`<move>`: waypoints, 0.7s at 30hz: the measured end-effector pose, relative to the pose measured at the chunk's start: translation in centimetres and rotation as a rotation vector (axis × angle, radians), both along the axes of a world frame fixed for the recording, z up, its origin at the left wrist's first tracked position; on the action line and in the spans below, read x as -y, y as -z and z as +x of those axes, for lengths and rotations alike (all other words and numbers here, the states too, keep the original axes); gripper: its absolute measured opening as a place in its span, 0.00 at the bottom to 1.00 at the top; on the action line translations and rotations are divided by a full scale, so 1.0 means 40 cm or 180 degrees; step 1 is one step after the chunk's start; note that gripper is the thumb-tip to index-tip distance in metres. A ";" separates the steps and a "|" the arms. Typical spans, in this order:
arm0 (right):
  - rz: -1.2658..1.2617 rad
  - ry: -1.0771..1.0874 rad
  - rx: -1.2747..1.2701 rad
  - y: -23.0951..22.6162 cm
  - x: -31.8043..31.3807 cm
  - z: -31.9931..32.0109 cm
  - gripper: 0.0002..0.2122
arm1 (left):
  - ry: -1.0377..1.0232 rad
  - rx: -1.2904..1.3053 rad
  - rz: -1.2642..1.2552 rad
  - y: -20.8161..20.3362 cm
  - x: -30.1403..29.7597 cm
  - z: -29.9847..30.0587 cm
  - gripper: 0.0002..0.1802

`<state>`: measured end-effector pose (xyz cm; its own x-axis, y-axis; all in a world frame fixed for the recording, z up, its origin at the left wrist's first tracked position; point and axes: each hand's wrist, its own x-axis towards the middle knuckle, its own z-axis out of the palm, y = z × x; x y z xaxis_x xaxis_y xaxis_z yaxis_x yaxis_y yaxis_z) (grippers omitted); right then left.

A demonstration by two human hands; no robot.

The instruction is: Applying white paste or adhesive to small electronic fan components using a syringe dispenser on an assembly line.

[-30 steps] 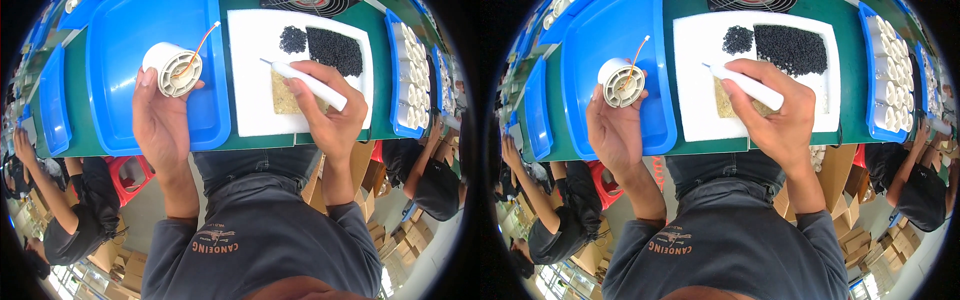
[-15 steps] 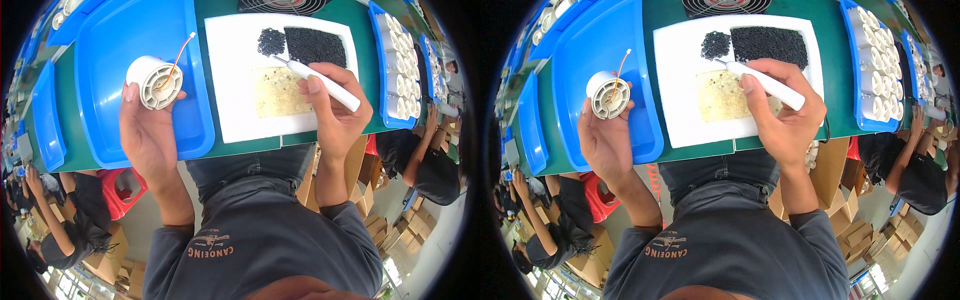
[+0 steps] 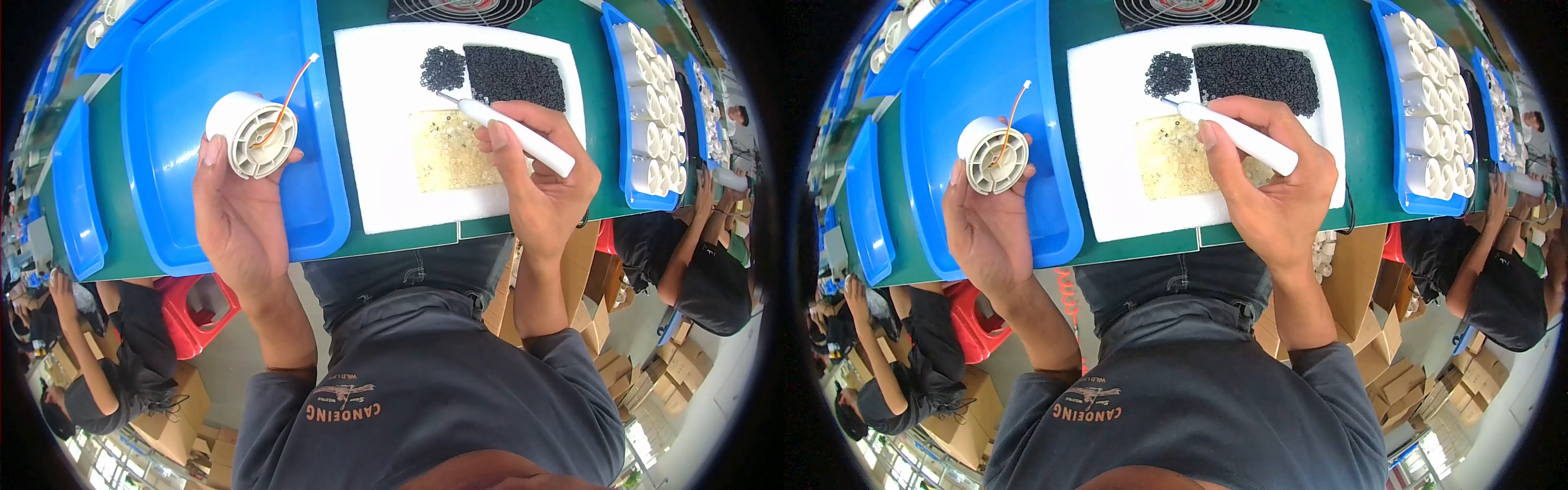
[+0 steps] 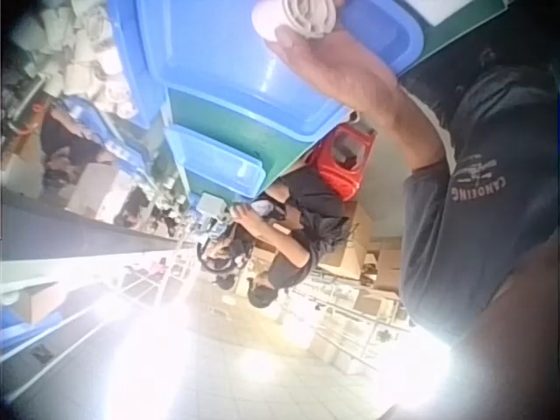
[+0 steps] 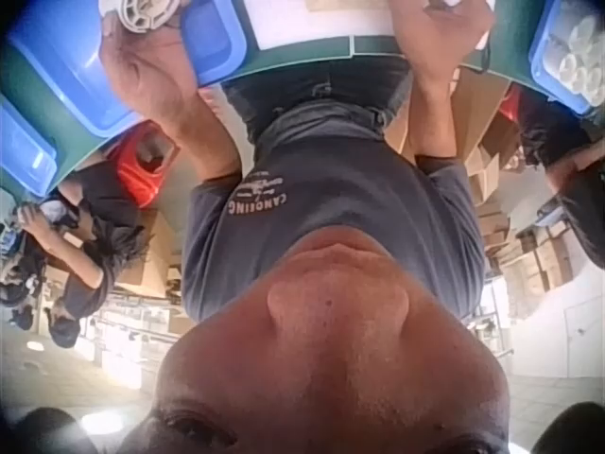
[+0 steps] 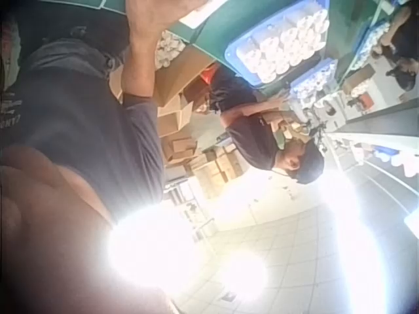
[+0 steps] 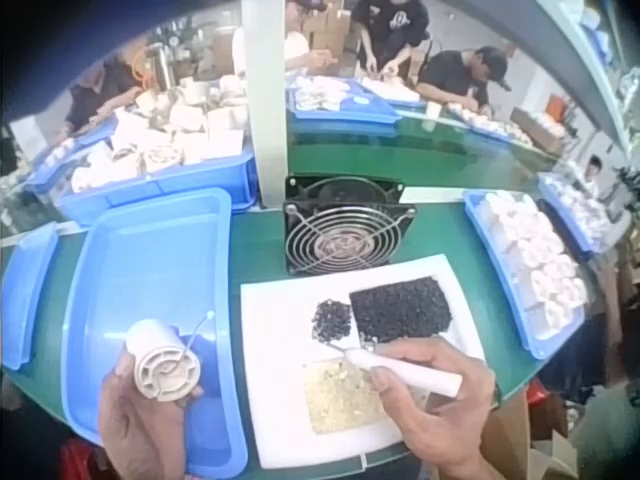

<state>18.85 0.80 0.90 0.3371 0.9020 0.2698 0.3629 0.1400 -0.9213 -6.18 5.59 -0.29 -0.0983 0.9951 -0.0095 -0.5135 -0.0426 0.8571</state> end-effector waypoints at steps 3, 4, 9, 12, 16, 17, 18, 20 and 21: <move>-0.0254 0.0028 -0.0168 -0.017 -0.002 -0.001 0.09 | 0.0050 0.0036 0.0041 -0.001 0.001 0.000 0.24; -0.0241 0.0022 -0.0166 -0.020 -0.004 -0.002 0.09 | 0.0045 0.0037 0.0054 0.001 0.000 -0.001 0.24; -0.0243 -0.0456 -0.0899 -0.036 -0.006 0.010 0.09 | 0.0003 0.0042 -0.0006 -0.019 0.000 -0.002 0.21; -0.0334 -0.0551 -0.0974 -0.051 0.003 0.006 0.10 | -0.0069 0.0167 -0.0003 -0.028 -0.015 0.004 0.22; -0.0219 -0.0848 -0.1153 -0.045 0.010 -0.018 0.11 | -0.0095 0.0391 0.0083 -0.062 -0.028 0.040 0.21; -0.0177 -0.0896 -0.1196 -0.047 0.011 -0.030 0.11 | -0.0146 0.0409 0.0064 -0.072 -0.030 0.055 0.21; -0.0113 -0.0925 -0.1287 -0.048 0.013 -0.041 0.11 | -0.0114 0.0346 0.0097 -0.081 -0.031 0.076 0.19; -0.0064 -0.1010 -0.1371 -0.055 0.024 -0.060 0.12 | -0.0161 0.0360 0.0200 -0.083 -0.037 0.106 0.19; -0.0025 -0.1038 -0.1412 -0.056 0.027 -0.070 0.12 | -0.0177 0.0425 0.0262 -0.085 -0.043 0.121 0.20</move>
<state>16.05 -0.30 3.12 0.1197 0.9801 0.1584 -0.1216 0.1728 -0.9774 -1.35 7.29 3.09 -0.1567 0.9861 0.0551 -0.6174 -0.1414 0.7738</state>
